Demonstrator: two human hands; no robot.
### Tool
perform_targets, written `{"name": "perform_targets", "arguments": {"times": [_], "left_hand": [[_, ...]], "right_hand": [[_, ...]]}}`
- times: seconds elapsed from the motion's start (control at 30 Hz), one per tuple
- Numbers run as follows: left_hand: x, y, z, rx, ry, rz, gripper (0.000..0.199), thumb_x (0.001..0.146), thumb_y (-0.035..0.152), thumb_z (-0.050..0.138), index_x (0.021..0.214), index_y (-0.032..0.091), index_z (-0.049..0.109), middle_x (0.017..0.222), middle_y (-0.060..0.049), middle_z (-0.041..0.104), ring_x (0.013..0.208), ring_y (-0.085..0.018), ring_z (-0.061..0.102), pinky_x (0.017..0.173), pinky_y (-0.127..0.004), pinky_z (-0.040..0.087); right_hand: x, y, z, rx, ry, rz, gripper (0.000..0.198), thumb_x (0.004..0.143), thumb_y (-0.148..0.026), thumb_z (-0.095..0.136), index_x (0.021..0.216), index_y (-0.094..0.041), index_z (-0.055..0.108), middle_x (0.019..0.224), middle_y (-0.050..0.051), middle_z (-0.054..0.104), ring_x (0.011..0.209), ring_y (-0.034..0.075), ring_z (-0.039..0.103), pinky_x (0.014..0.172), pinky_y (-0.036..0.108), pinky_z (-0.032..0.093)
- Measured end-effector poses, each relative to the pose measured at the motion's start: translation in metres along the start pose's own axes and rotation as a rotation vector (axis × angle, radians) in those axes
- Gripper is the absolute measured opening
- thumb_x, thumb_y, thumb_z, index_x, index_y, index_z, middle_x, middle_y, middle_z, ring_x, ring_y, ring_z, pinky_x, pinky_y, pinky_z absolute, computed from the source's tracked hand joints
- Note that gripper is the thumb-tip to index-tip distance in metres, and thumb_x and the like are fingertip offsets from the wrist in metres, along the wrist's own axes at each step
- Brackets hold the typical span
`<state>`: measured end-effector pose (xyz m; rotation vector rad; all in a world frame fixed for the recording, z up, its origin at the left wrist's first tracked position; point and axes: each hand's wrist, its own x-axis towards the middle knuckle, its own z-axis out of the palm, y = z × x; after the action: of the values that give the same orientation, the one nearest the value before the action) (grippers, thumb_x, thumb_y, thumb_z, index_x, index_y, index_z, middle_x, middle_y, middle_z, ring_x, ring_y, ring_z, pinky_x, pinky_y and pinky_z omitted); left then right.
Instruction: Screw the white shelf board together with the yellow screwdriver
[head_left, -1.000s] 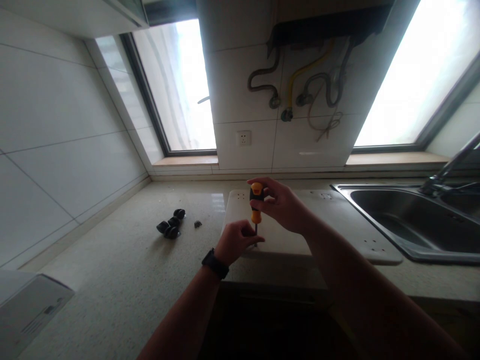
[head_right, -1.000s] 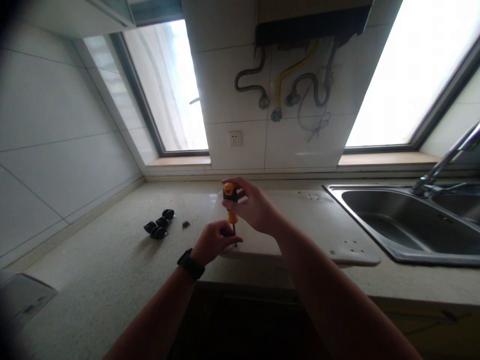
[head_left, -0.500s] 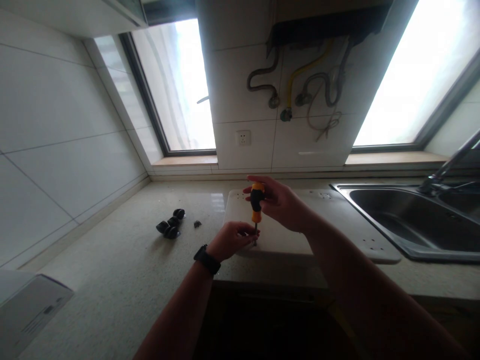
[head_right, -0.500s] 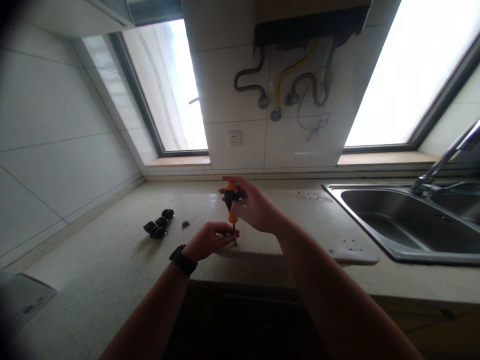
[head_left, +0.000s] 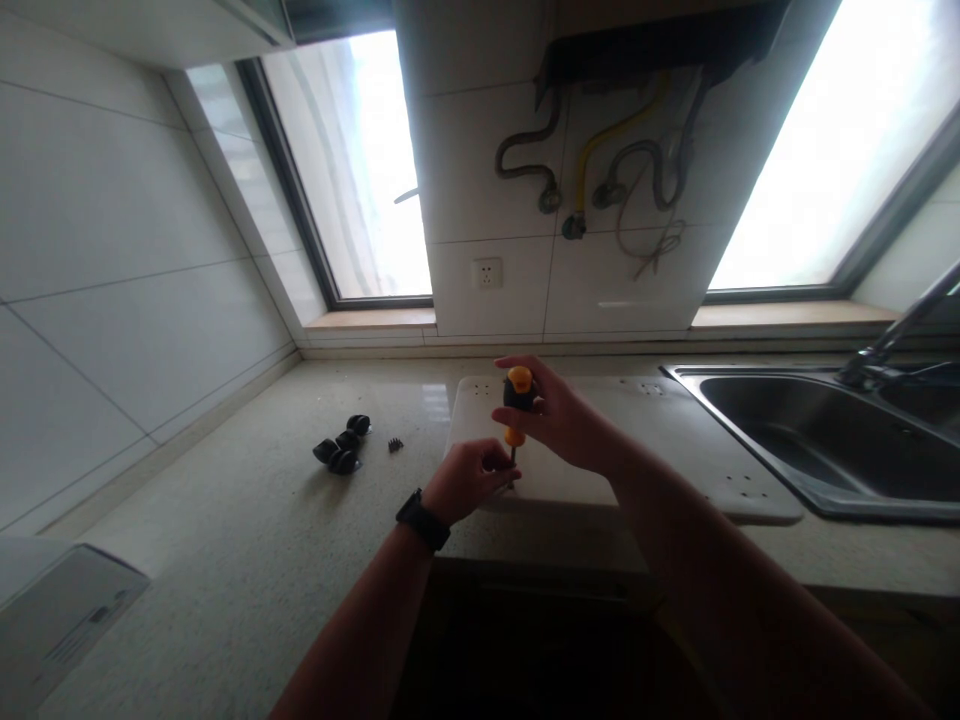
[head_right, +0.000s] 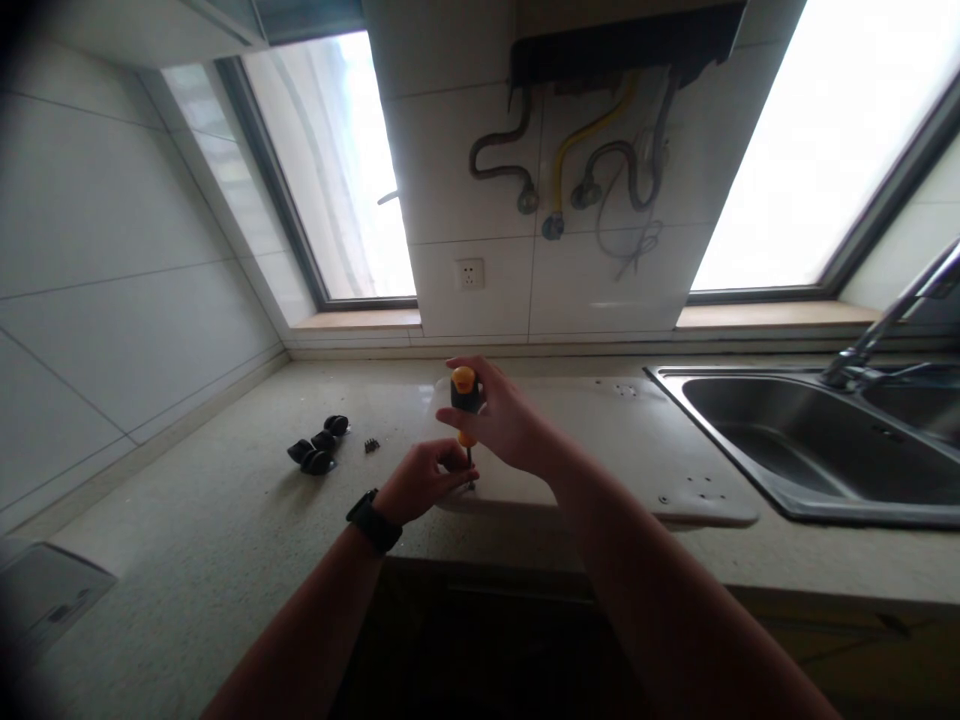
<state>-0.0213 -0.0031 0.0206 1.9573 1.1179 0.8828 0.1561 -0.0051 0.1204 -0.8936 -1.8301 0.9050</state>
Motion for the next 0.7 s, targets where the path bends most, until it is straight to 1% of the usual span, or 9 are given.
{"name": "perform_targets", "arguments": {"times": [0.07,0.1,0.2,0.27,0.33,0.4,0.5,0.6,0.7], "left_hand": [[0.0,-0.001,0.001,0.031,0.018,0.014,0.029,0.083,0.042,0.075,0.084,0.014,0.067,0.081,-0.002,0.071,0.072,-0.009,0.058,0.07,-0.022,0.044],[0.0,-0.001,0.001,0.015,0.009,0.017,0.028,0.083,0.041,0.075,0.086,0.014,0.068,0.085,-0.003,0.072,0.075,-0.01,0.061,0.072,-0.022,0.047],[-0.001,-0.003,0.0,-0.143,-0.098,0.033,0.028,0.084,0.036,0.075,0.102,0.016,0.072,0.111,-0.007,0.074,0.098,-0.014,0.069,0.089,-0.027,0.053],[-0.001,-0.003,-0.001,-0.252,-0.166,0.031,0.032,0.086,0.036,0.072,0.112,0.017,0.072,0.119,-0.009,0.073,0.108,-0.016,0.069,0.097,-0.03,0.053],[0.0,-0.002,0.0,-0.288,-0.172,0.014,0.032,0.088,0.036,0.07,0.112,0.015,0.074,0.113,-0.01,0.075,0.104,-0.017,0.071,0.096,-0.03,0.054],[0.001,-0.001,0.001,-0.263,-0.126,-0.013,0.029,0.088,0.035,0.071,0.106,0.014,0.076,0.103,-0.008,0.076,0.094,-0.015,0.071,0.089,-0.028,0.054],[0.001,0.0,0.004,-0.182,-0.055,-0.058,0.024,0.085,0.035,0.073,0.098,0.015,0.078,0.09,-0.005,0.076,0.081,-0.013,0.068,0.077,-0.024,0.05],[0.002,-0.001,0.009,-0.172,-0.004,-0.076,0.023,0.081,0.037,0.077,0.088,0.015,0.076,0.088,-0.004,0.076,0.08,-0.012,0.067,0.075,-0.023,0.048],[0.002,-0.002,0.014,-0.211,0.047,-0.08,0.032,0.075,0.042,0.082,0.074,0.013,0.067,0.085,-0.003,0.074,0.081,-0.013,0.067,0.073,-0.023,0.047]], "right_hand": [[0.0,0.004,0.0,0.018,0.033,-0.015,0.057,0.075,-0.031,0.078,0.124,-0.02,0.051,0.096,0.001,0.056,0.074,0.012,0.059,0.066,0.03,0.054],[0.0,0.005,0.0,0.033,0.039,-0.03,0.056,0.076,-0.029,0.077,0.124,-0.02,0.05,0.101,0.003,0.058,0.078,0.013,0.061,0.07,0.031,0.055],[-0.001,0.009,-0.001,0.112,-0.012,-0.064,0.056,0.08,-0.024,0.069,0.131,-0.024,0.044,0.114,0.007,0.061,0.092,0.017,0.066,0.081,0.036,0.058],[-0.002,0.012,-0.001,0.181,-0.064,-0.079,0.061,0.08,-0.021,0.066,0.135,-0.026,0.04,0.12,0.009,0.061,0.098,0.018,0.068,0.086,0.038,0.059],[-0.002,0.015,0.0,0.23,-0.078,-0.092,0.061,0.079,-0.019,0.066,0.134,-0.026,0.04,0.122,0.009,0.061,0.101,0.019,0.068,0.088,0.039,0.059],[-0.002,0.017,0.003,0.229,-0.051,-0.091,0.056,0.077,-0.019,0.065,0.128,-0.024,0.043,0.12,0.009,0.061,0.104,0.02,0.066,0.088,0.039,0.059],[-0.002,0.017,0.006,0.16,0.008,-0.057,0.051,0.076,-0.024,0.069,0.123,-0.022,0.048,0.112,0.009,0.059,0.106,0.021,0.061,0.08,0.035,0.059],[-0.002,0.013,0.007,0.136,0.039,0.013,0.058,0.074,-0.032,0.075,0.125,-0.02,0.05,0.104,0.005,0.054,0.089,0.016,0.059,0.067,0.029,0.056],[-0.003,0.007,0.006,0.159,0.046,0.055,0.064,0.073,-0.035,0.078,0.128,-0.02,0.05,0.096,0.001,0.049,0.073,0.011,0.051,0.063,0.028,0.053]]}}
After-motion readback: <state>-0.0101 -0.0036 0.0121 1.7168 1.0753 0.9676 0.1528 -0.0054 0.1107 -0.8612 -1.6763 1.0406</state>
